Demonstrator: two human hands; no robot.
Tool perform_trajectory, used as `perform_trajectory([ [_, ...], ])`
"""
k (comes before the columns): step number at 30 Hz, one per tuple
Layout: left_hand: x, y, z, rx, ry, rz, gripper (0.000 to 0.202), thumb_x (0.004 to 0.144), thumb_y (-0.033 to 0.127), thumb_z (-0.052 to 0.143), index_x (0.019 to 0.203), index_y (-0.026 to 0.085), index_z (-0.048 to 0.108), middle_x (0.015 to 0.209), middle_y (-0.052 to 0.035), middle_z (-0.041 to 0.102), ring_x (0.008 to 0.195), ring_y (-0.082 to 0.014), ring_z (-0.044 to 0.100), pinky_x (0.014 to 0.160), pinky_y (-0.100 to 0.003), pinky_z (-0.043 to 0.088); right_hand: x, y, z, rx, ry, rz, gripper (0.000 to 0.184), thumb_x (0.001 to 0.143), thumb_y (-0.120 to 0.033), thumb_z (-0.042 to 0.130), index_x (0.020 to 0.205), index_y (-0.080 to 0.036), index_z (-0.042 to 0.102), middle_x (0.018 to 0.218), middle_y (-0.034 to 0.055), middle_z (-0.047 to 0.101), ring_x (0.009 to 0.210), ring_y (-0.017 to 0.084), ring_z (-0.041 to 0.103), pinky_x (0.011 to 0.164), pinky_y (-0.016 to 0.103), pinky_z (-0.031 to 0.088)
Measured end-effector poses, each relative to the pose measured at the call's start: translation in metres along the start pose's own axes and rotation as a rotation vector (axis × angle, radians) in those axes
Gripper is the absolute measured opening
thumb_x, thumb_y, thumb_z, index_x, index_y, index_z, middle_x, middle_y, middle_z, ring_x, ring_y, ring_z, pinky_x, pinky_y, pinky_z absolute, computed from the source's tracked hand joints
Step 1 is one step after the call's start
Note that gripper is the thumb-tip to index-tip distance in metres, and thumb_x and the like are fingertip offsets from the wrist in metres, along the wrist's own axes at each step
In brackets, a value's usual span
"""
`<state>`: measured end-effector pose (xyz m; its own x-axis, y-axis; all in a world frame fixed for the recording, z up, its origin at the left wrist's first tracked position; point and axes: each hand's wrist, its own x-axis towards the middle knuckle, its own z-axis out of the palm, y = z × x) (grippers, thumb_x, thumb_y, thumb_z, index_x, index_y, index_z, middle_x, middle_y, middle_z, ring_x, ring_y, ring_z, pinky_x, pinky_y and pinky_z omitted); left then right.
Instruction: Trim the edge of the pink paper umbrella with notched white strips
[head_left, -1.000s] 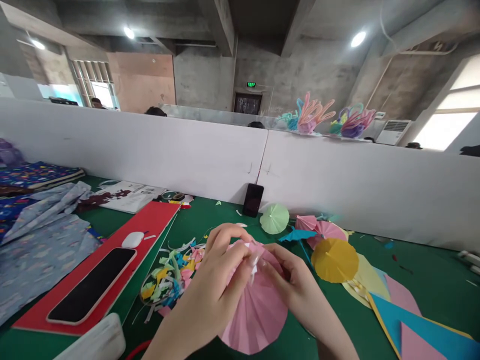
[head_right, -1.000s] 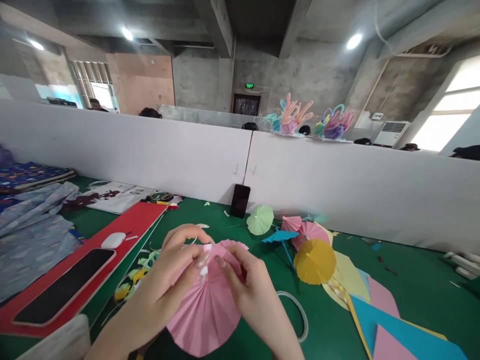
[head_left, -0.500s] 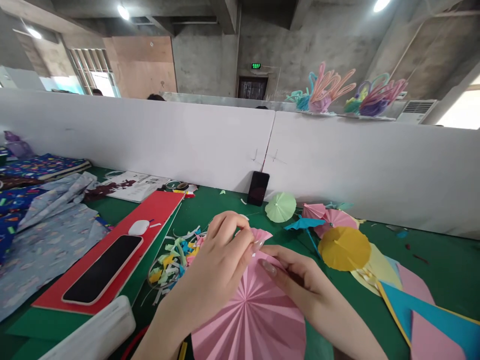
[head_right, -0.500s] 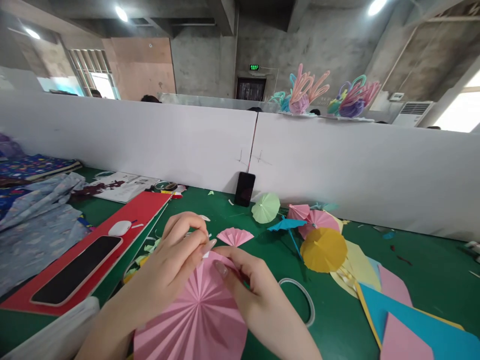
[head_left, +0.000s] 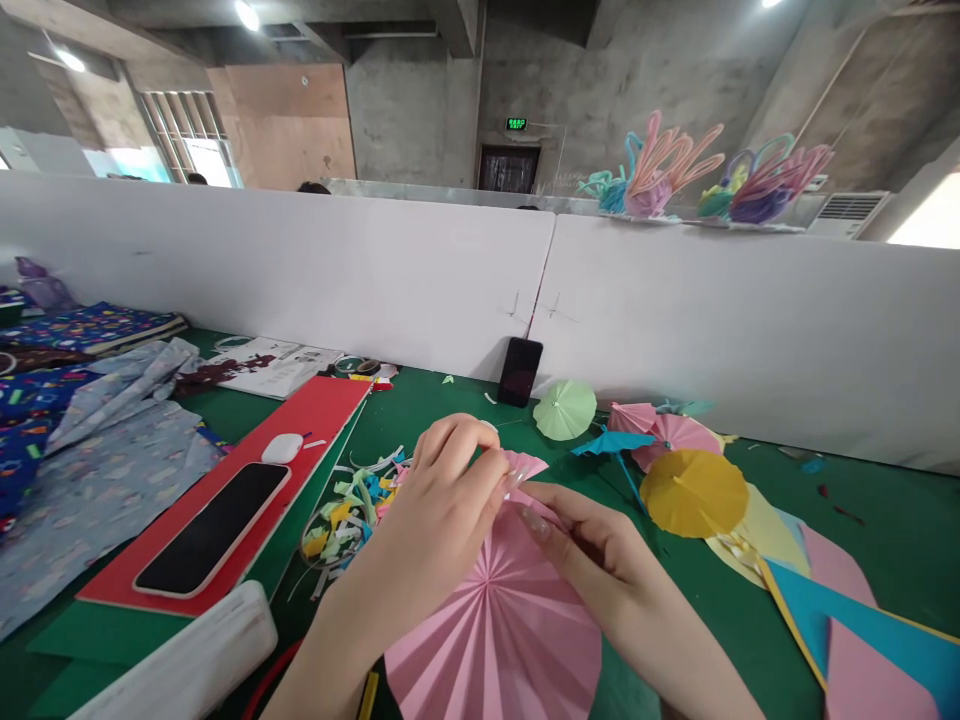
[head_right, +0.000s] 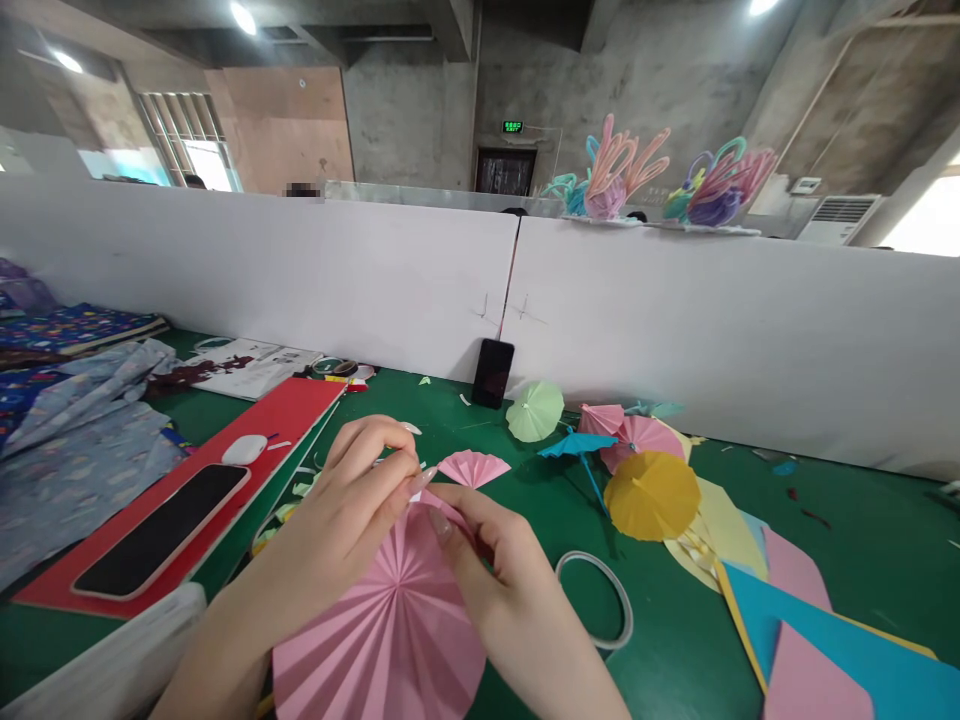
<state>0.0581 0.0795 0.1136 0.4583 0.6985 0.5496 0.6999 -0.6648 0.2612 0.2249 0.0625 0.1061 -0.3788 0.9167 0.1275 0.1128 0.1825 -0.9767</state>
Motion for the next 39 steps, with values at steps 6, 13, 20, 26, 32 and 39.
perform_trajectory([
  [6, 0.0009, -0.0005, -0.0011, -0.004, -0.017, -0.001, 0.018, 0.097, 0.012, 0.032, 0.086, 0.020, 0.044, 0.101, -0.0028, 0.048, 0.098, -0.0176, 0.043, 0.083, -0.033, 0.044, -0.0007, 0.0033, 0.0008, -0.035, 0.025, 0.001, 0.027, 0.092, -0.033, 0.048, 0.110, -0.023, 0.066, 0.102, 0.0042, 0.068, 0.090, 0.019, 0.061, 0.079, 0.027, 0.049],
  [13, 0.0003, -0.0007, 0.0034, 0.048, 0.004, 0.013, 0.020, 0.096, 0.010, 0.031, 0.085, 0.019, 0.044, 0.100, -0.0039, 0.049, 0.098, -0.0189, 0.043, 0.084, -0.036, 0.044, -0.0008, -0.0005, 0.0041, -0.111, 0.067, -0.004, 0.027, 0.093, -0.032, 0.046, 0.111, -0.021, 0.063, 0.099, 0.0036, 0.068, 0.083, 0.017, 0.060, 0.073, 0.026, 0.048],
  [20, 0.0008, -0.0009, 0.0019, -0.023, -0.005, -0.014, 0.019, 0.097, 0.011, 0.031, 0.085, 0.019, 0.043, 0.101, -0.0028, 0.047, 0.100, -0.0173, 0.042, 0.086, -0.034, 0.042, -0.0011, -0.0029, 0.0051, -0.039, 0.067, 0.007, 0.024, 0.095, -0.030, 0.046, 0.111, -0.024, 0.063, 0.099, -0.0004, 0.068, 0.087, 0.014, 0.059, 0.077, 0.020, 0.045],
  [26, 0.0000, 0.0015, -0.0028, -0.076, -0.020, -0.021, 0.018, 0.098, 0.014, 0.030, 0.086, 0.019, 0.042, 0.102, -0.0015, 0.046, 0.100, -0.0154, 0.041, 0.086, -0.030, 0.041, -0.0047, -0.0029, 0.0035, -0.007, 0.050, 0.009, 0.024, 0.096, -0.033, 0.046, 0.111, -0.028, 0.063, 0.101, -0.0028, 0.068, 0.088, 0.012, 0.058, 0.078, 0.017, 0.044],
  [32, 0.0011, -0.0003, -0.0013, -0.058, -0.032, -0.014, 0.017, 0.098, 0.014, 0.031, 0.087, 0.019, 0.042, 0.102, -0.0016, 0.046, 0.101, -0.0156, 0.040, 0.088, -0.031, 0.040, -0.0036, -0.0023, 0.0037, 0.013, 0.044, 0.005, 0.024, 0.095, -0.033, 0.047, 0.112, -0.027, 0.063, 0.104, -0.0019, 0.067, 0.092, 0.012, 0.058, 0.082, 0.017, 0.044],
  [39, 0.0025, -0.0002, 0.0007, -0.042, -0.013, -0.004, 0.018, 0.098, 0.014, 0.031, 0.085, 0.018, 0.043, 0.100, -0.0021, 0.046, 0.098, -0.0160, 0.040, 0.085, -0.032, 0.041, -0.0039, -0.0027, 0.0022, 0.000, 0.026, -0.011, 0.024, 0.095, -0.033, 0.047, 0.112, -0.026, 0.063, 0.104, -0.0015, 0.067, 0.093, 0.013, 0.059, 0.081, 0.018, 0.045],
])
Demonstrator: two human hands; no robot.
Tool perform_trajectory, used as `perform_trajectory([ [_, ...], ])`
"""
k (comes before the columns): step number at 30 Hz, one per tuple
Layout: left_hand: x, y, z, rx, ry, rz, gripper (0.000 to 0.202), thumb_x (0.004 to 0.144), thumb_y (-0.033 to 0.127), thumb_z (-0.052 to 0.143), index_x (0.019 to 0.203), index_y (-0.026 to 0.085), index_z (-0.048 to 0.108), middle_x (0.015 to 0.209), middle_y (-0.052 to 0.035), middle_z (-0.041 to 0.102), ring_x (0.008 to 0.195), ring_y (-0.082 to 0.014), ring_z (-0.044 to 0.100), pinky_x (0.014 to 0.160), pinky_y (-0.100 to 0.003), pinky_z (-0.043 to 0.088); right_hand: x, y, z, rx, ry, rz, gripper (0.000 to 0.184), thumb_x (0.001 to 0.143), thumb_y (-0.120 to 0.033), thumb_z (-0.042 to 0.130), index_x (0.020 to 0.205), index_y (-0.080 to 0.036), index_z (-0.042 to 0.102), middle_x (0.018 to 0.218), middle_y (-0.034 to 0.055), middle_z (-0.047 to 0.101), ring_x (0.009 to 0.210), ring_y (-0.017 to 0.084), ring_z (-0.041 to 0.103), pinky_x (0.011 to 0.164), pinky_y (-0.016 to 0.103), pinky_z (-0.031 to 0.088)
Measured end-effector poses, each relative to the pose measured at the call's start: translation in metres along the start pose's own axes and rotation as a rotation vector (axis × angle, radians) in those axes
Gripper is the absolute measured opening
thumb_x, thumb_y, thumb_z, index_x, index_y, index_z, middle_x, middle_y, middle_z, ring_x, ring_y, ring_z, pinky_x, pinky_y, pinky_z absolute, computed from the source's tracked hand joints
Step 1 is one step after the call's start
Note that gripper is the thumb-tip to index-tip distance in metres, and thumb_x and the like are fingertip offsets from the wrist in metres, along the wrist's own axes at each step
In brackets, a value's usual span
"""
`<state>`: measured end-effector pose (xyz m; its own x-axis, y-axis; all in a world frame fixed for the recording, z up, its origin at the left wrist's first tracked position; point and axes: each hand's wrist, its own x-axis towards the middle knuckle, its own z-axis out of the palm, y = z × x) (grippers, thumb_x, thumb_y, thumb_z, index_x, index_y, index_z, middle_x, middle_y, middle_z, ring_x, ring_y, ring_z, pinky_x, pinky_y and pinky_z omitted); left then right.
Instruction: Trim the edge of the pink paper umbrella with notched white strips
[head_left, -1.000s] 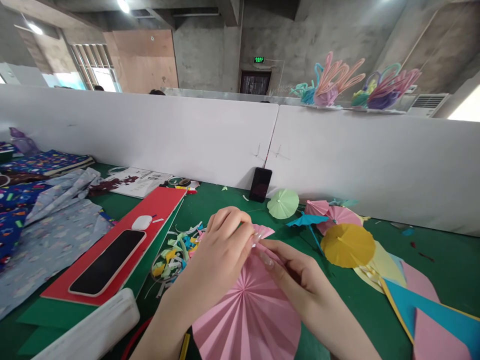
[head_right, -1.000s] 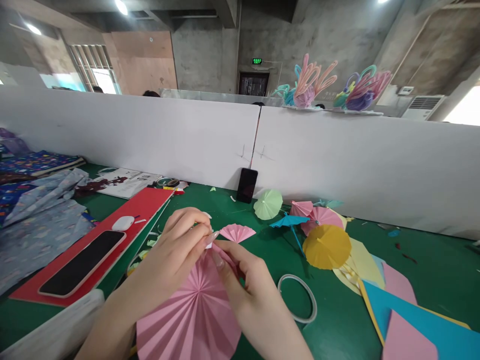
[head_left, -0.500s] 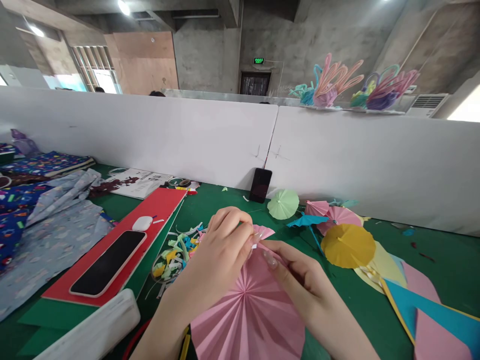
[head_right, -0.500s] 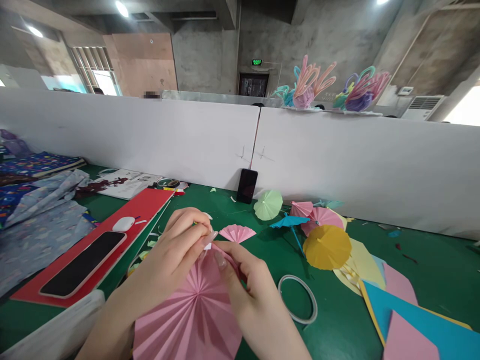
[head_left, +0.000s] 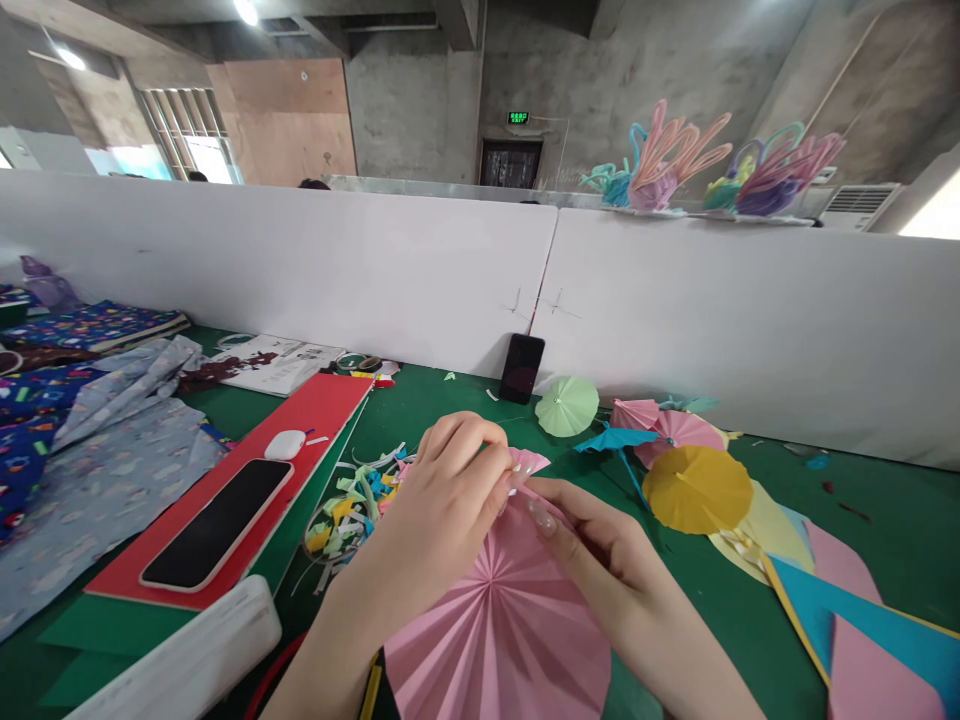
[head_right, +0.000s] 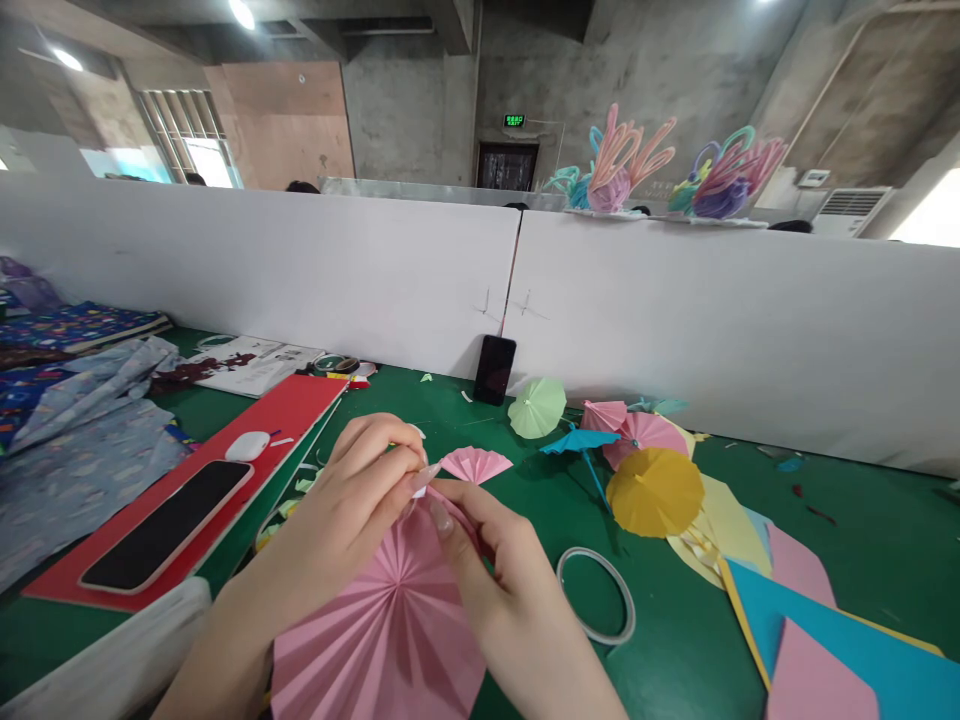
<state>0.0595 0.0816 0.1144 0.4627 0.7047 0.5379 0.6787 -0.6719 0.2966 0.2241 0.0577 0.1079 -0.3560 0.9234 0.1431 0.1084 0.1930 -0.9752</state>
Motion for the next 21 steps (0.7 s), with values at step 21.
perform_trajectory([
  [21, 0.003, 0.004, 0.015, 0.265, 0.146, 0.022, 0.019, 0.096, 0.013, 0.032, 0.085, 0.016, 0.047, 0.092, -0.0065, 0.052, 0.094, -0.0217, 0.045, 0.079, -0.037, 0.042, -0.002, 0.002, 0.005, -0.193, 0.153, -0.034, 0.031, 0.093, -0.024, 0.045, 0.118, -0.021, 0.064, 0.107, 0.0036, 0.071, 0.093, 0.018, 0.064, 0.076, 0.023, 0.052],
])
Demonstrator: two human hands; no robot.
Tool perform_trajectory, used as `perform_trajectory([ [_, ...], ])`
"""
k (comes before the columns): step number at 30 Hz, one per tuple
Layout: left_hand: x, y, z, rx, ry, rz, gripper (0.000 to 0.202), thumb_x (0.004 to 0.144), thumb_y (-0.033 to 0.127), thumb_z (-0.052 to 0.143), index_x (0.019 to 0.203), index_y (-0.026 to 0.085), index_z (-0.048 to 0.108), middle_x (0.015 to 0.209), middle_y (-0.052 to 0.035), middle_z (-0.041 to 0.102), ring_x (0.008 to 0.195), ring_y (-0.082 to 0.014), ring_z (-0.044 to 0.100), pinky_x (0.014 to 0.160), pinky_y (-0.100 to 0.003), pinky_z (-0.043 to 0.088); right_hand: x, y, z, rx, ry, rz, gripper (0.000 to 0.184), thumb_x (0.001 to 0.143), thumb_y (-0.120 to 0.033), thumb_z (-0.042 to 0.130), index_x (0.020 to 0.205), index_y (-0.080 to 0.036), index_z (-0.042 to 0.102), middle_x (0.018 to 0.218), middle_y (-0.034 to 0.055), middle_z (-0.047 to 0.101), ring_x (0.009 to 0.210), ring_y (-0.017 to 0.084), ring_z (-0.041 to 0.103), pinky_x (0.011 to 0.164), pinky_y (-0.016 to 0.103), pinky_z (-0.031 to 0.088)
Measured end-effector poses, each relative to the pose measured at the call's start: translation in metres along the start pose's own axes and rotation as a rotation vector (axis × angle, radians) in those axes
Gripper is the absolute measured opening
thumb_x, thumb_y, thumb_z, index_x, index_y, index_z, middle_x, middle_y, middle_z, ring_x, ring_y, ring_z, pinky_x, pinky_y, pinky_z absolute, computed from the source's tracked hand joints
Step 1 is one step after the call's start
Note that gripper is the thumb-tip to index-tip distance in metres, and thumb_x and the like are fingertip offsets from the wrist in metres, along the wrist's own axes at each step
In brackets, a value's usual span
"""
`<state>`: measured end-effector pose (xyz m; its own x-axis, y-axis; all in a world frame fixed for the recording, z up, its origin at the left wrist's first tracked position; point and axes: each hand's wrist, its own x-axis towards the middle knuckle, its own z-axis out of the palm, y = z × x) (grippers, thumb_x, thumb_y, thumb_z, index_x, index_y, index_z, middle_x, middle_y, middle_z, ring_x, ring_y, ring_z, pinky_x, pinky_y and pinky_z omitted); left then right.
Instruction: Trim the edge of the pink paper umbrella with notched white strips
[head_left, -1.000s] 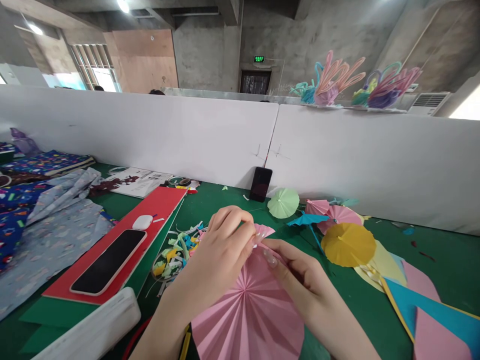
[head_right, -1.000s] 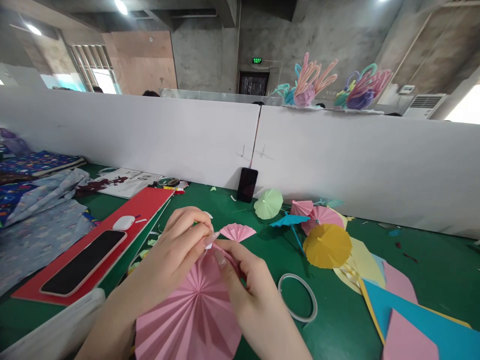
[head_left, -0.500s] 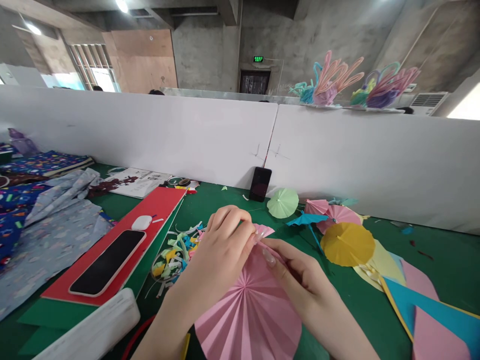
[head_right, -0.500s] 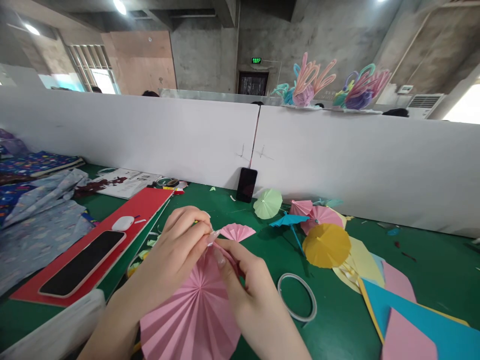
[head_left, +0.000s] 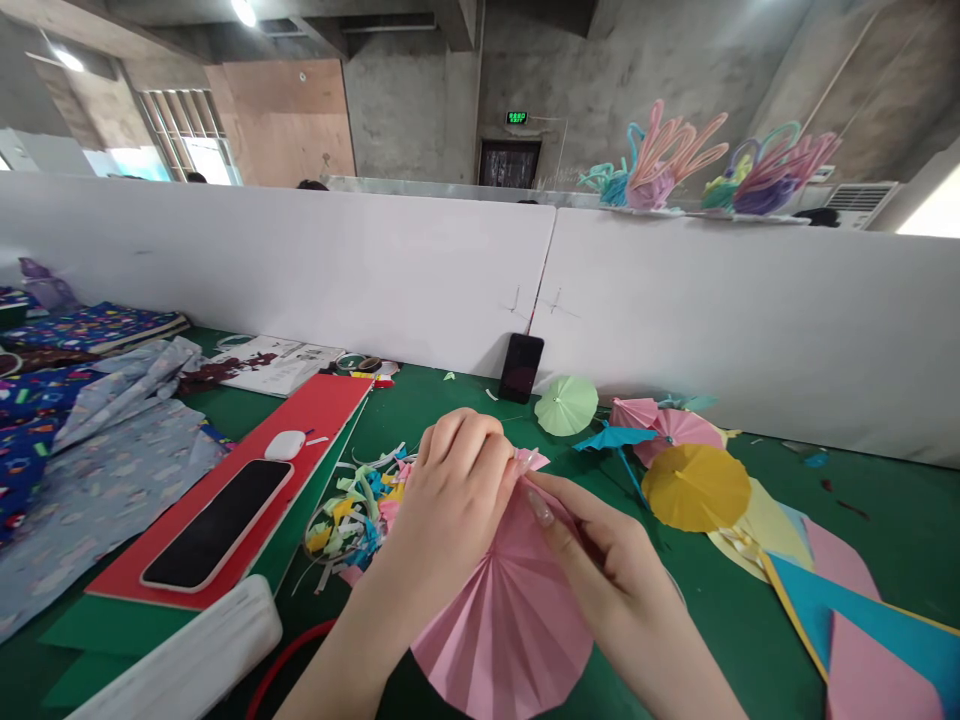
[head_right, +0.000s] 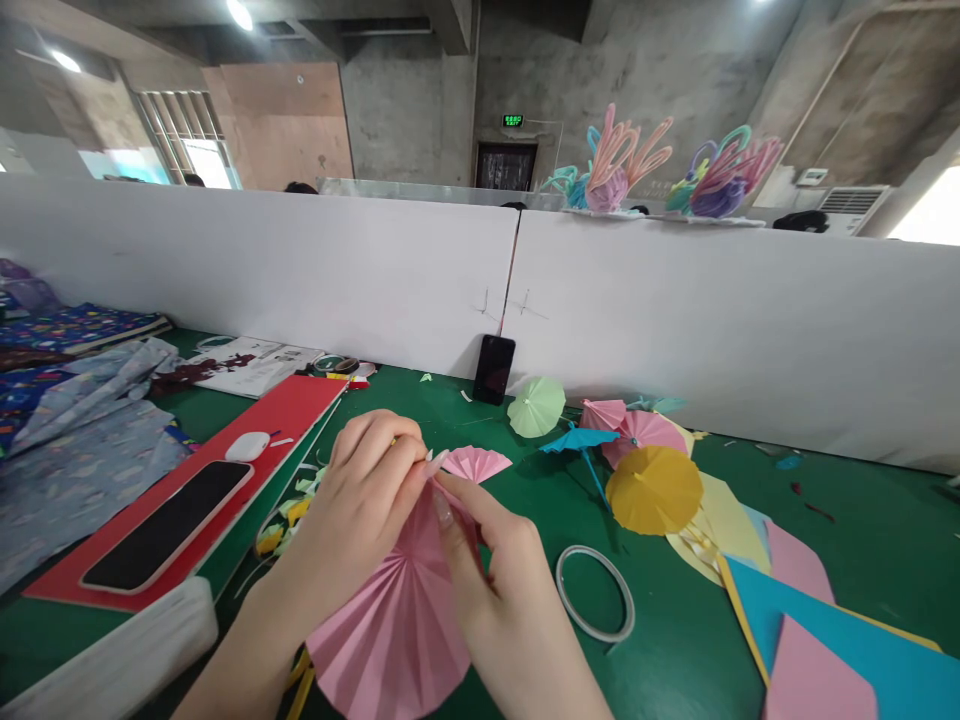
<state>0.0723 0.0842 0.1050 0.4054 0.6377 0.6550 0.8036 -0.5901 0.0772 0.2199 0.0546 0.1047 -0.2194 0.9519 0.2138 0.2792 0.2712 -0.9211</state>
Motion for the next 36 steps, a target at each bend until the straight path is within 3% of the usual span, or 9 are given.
perform_trajectory([
  [6, 0.001, 0.003, 0.005, -0.017, 0.122, -0.047, 0.015, 0.094, 0.017, 0.040, 0.081, 0.017, 0.047, 0.091, -0.0073, 0.053, 0.093, -0.0227, 0.046, 0.077, -0.036, 0.041, -0.002, -0.002, 0.001, -0.005, 0.042, -0.025, 0.034, 0.093, -0.024, 0.044, 0.120, -0.022, 0.065, 0.112, 0.0046, 0.071, 0.100, 0.021, 0.065, 0.079, 0.026, 0.055],
  [17, 0.000, 0.009, 0.006, -0.107, 0.216, -0.125, 0.011, 0.094, 0.021, 0.044, 0.084, 0.020, 0.040, 0.095, -0.0049, 0.048, 0.089, -0.0184, 0.041, 0.080, -0.033, 0.039, -0.007, -0.002, 0.000, 0.001, 0.055, -0.061, 0.034, 0.094, -0.027, 0.047, 0.125, -0.024, 0.061, 0.119, 0.0032, 0.068, 0.104, 0.020, 0.065, 0.086, 0.027, 0.055],
  [25, 0.000, 0.011, 0.008, -0.210, 0.391, -0.263, 0.025, 0.087, 0.037, 0.057, 0.083, 0.022, 0.037, 0.100, -0.0060, 0.042, 0.097, -0.0219, 0.042, 0.082, -0.038, 0.043, -0.008, -0.004, -0.001, 0.046, 0.063, -0.045, 0.032, 0.093, -0.033, 0.049, 0.119, -0.025, 0.065, 0.119, 0.0038, 0.068, 0.110, 0.022, 0.062, 0.091, 0.030, 0.053],
  [28, -0.001, 0.011, 0.005, -0.327, 0.420, -0.291, 0.019, 0.089, 0.034, 0.056, 0.095, 0.023, 0.041, 0.106, -0.0070, 0.039, 0.105, -0.0222, 0.043, 0.083, -0.038, 0.046, -0.008, -0.006, -0.002, 0.090, 0.077, -0.035, 0.029, 0.092, -0.035, 0.050, 0.113, -0.027, 0.067, 0.115, 0.0036, 0.070, 0.105, 0.020, 0.064, 0.087, 0.029, 0.054],
  [30, -0.002, 0.011, 0.000, -0.389, 0.375, -0.300, 0.008, 0.094, 0.027, 0.046, 0.102, 0.025, 0.046, 0.109, -0.0063, 0.039, 0.105, -0.0204, 0.044, 0.082, -0.036, 0.047, -0.007, -0.007, -0.002, 0.079, 0.109, -0.034, 0.028, 0.091, -0.037, 0.051, 0.110, -0.027, 0.068, 0.110, 0.0043, 0.071, 0.101, 0.021, 0.065, 0.084, 0.029, 0.055],
  [32, -0.004, 0.011, -0.006, -0.394, 0.318, -0.298, 0.015, 0.097, 0.022, 0.036, 0.101, 0.026, 0.050, 0.109, -0.0052, 0.041, 0.105, -0.0194, 0.044, 0.084, -0.036, 0.045, -0.007, -0.008, -0.003, 0.049, 0.135, -0.021, 0.029, 0.091, -0.040, 0.050, 0.112, -0.027, 0.066, 0.095, 0.0051, 0.072, 0.084, 0.020, 0.067, 0.071, 0.028, 0.056],
  [36, -0.005, 0.010, -0.016, -0.314, 0.272, -0.244, 0.011, 0.093, 0.032, 0.047, 0.091, 0.023, 0.052, 0.106, -0.0047, 0.044, 0.105, -0.0218, 0.041, 0.088, -0.040, 0.041, -0.008, -0.008, -0.004, 0.071, 0.093, 0.006, 0.037, 0.093, -0.042, 0.044, 0.128, -0.031, 0.047, 0.061, -0.0026, 0.058, 0.046, 0.013, 0.045, 0.041, 0.021, 0.040],
])
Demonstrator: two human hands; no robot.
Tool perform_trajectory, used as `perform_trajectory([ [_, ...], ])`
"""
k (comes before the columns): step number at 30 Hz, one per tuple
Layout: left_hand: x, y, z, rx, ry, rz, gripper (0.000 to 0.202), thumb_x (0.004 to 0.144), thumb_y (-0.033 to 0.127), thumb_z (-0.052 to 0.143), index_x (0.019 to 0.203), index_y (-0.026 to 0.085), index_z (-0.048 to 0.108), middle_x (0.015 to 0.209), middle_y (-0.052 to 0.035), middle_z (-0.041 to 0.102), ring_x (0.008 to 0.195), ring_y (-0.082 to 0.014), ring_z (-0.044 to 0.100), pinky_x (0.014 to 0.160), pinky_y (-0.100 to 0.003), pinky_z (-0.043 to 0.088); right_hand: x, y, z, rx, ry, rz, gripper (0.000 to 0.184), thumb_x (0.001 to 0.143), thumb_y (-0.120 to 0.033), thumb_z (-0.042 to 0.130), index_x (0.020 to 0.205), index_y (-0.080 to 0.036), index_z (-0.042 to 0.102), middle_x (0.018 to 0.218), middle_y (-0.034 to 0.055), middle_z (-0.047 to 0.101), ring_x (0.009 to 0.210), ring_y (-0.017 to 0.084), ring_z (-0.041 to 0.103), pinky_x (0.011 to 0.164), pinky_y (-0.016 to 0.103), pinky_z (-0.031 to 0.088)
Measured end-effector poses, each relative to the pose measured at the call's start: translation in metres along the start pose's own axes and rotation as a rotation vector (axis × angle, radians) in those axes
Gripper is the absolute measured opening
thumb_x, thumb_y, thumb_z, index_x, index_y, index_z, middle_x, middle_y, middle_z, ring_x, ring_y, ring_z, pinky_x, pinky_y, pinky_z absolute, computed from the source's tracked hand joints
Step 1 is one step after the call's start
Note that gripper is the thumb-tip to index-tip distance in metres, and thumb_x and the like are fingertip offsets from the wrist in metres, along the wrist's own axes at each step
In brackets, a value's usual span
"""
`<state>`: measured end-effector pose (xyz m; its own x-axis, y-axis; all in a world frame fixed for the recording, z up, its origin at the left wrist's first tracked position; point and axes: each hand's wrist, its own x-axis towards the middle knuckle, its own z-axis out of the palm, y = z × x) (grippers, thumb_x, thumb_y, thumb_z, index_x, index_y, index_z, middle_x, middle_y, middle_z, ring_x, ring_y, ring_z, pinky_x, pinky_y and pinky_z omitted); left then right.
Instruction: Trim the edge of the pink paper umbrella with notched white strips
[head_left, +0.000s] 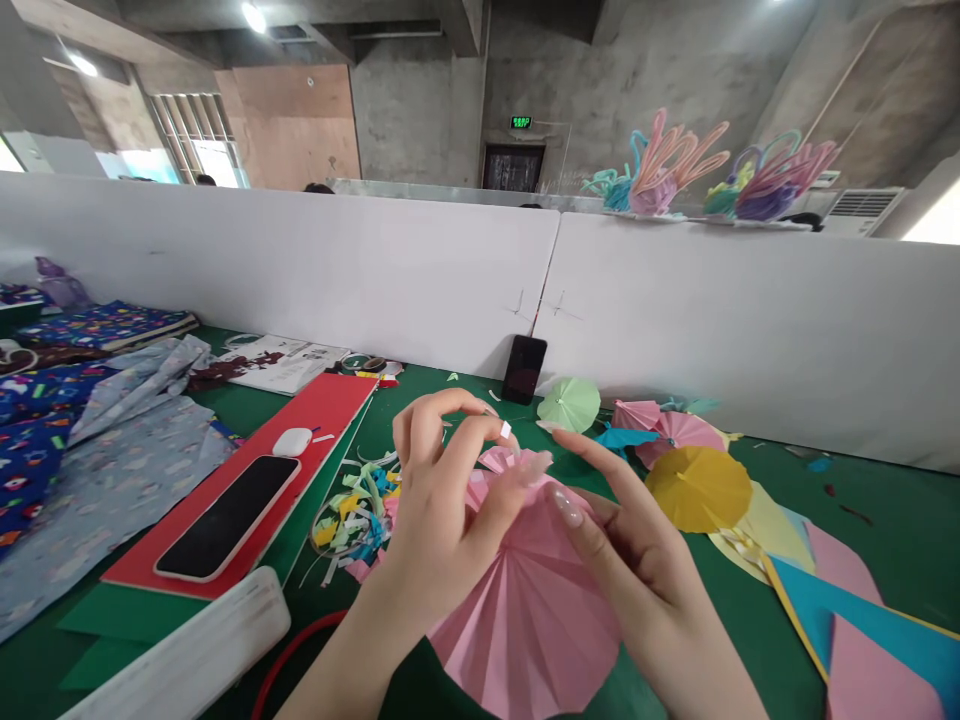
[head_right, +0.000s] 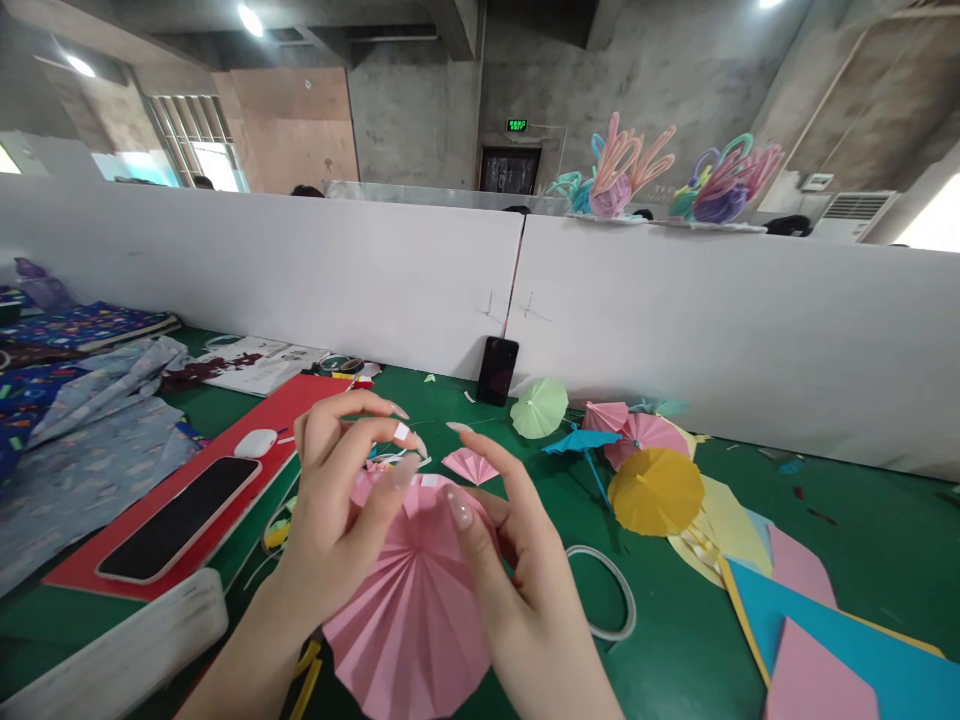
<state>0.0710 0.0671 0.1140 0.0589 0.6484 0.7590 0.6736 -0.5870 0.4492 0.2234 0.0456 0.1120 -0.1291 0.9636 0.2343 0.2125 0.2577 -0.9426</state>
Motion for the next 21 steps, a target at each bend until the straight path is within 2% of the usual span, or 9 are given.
perform_trajectory([
  [3, 0.002, 0.000, -0.001, 0.019, -0.067, 0.027, 0.011, 0.087, 0.032, 0.059, 0.083, 0.023, 0.053, 0.105, -0.0041, 0.045, 0.104, -0.0221, 0.040, 0.085, -0.038, 0.042, 0.000, 0.000, 0.001, 0.022, -0.014, 0.005, 0.038, 0.094, -0.041, 0.043, 0.131, -0.034, 0.039, 0.058, -0.0055, 0.050, 0.045, 0.012, 0.034, 0.040, 0.021, 0.032],
  [7, 0.004, -0.002, 0.001, -0.065, -0.096, 0.035, 0.013, 0.088, 0.018, 0.055, 0.076, 0.022, 0.050, 0.097, -0.0026, 0.048, 0.097, -0.0187, 0.044, 0.078, -0.032, 0.046, 0.000, 0.000, 0.001, 0.039, -0.031, 0.028, 0.039, 0.093, -0.042, 0.045, 0.131, -0.031, 0.041, 0.053, -0.0077, 0.036, 0.044, 0.011, 0.027, 0.039, 0.022, 0.025],
  [11, 0.004, -0.006, 0.000, -0.121, -0.056, -0.016, 0.013, 0.090, 0.026, 0.054, 0.078, 0.023, 0.052, 0.098, -0.0023, 0.048, 0.099, -0.0184, 0.047, 0.080, -0.033, 0.045, 0.002, 0.001, -0.003, 0.016, -0.049, 0.060, 0.039, 0.092, -0.043, 0.046, 0.128, -0.027, 0.046, 0.052, -0.0088, 0.030, 0.041, 0.010, 0.024, 0.037, 0.022, 0.021],
  [13, 0.003, -0.009, -0.004, -0.118, 0.001, -0.047, 0.024, 0.096, 0.036, 0.039, 0.082, 0.024, 0.055, 0.104, -0.0031, 0.048, 0.105, -0.0193, 0.045, 0.084, -0.036, 0.043, 0.004, 0.002, -0.005, -0.017, -0.057, 0.054, 0.035, 0.092, -0.043, 0.047, 0.122, -0.025, 0.054, 0.052, -0.0070, 0.037, 0.043, 0.011, 0.035, 0.039, 0.022, 0.028],
  [15, 0.001, -0.010, -0.010, -0.143, 0.034, -0.041, 0.043, 0.099, 0.041, 0.021, 0.079, 0.026, 0.056, 0.106, -0.0027, 0.047, 0.107, -0.0196, 0.044, 0.087, -0.038, 0.041, 0.006, 0.002, -0.006, -0.051, -0.052, 0.030, 0.030, 0.091, -0.041, 0.049, 0.110, -0.022, 0.063, 0.063, -0.0010, 0.055, 0.058, 0.015, 0.053, 0.049, 0.023, 0.041],
  [16, 0.001, -0.009, -0.014, -0.168, 0.011, -0.030, 0.052, 0.099, 0.043, 0.013, 0.074, 0.026, 0.055, 0.106, -0.0024, 0.046, 0.108, -0.0197, 0.043, 0.087, -0.038, 0.040, 0.007, 0.002, -0.006, -0.065, -0.051, 0.015, 0.028, 0.091, -0.040, 0.050, 0.105, -0.021, 0.066, 0.072, 0.0019, 0.062, 0.068, 0.017, 0.058, 0.057, 0.024, 0.046],
  [18, -0.001, -0.006, -0.018, -0.201, -0.118, -0.004, 0.060, 0.098, 0.045, 0.004, 0.068, 0.025, 0.052, 0.107, -0.0020, 0.046, 0.109, -0.0196, 0.042, 0.087, -0.038, 0.040, 0.008, 0.002, -0.006, -0.078, -0.062, 0.001, 0.027, 0.091, -0.037, 0.050, 0.100, -0.020, 0.069, 0.084, 0.0046, 0.069, 0.077, 0.019, 0.062, 0.068, 0.026, 0.049],
  [21, -0.001, 0.001, -0.018, -0.158, -0.314, 0.033, 0.054, 0.099, 0.040, 0.006, 0.069, 0.023, 0.047, 0.108, -0.0016, 0.046, 0.111, -0.0187, 0.040, 0.087, -0.037, 0.040, 0.007, 0.001, -0.005, -0.055, -0.108, 0.004, 0.028, 0.092, -0.035, 0.048, 0.103, -0.020, 0.069, 0.090, 0.0050, 0.072, 0.075, 0.018, 0.063, 0.071, 0.027, 0.050],
])
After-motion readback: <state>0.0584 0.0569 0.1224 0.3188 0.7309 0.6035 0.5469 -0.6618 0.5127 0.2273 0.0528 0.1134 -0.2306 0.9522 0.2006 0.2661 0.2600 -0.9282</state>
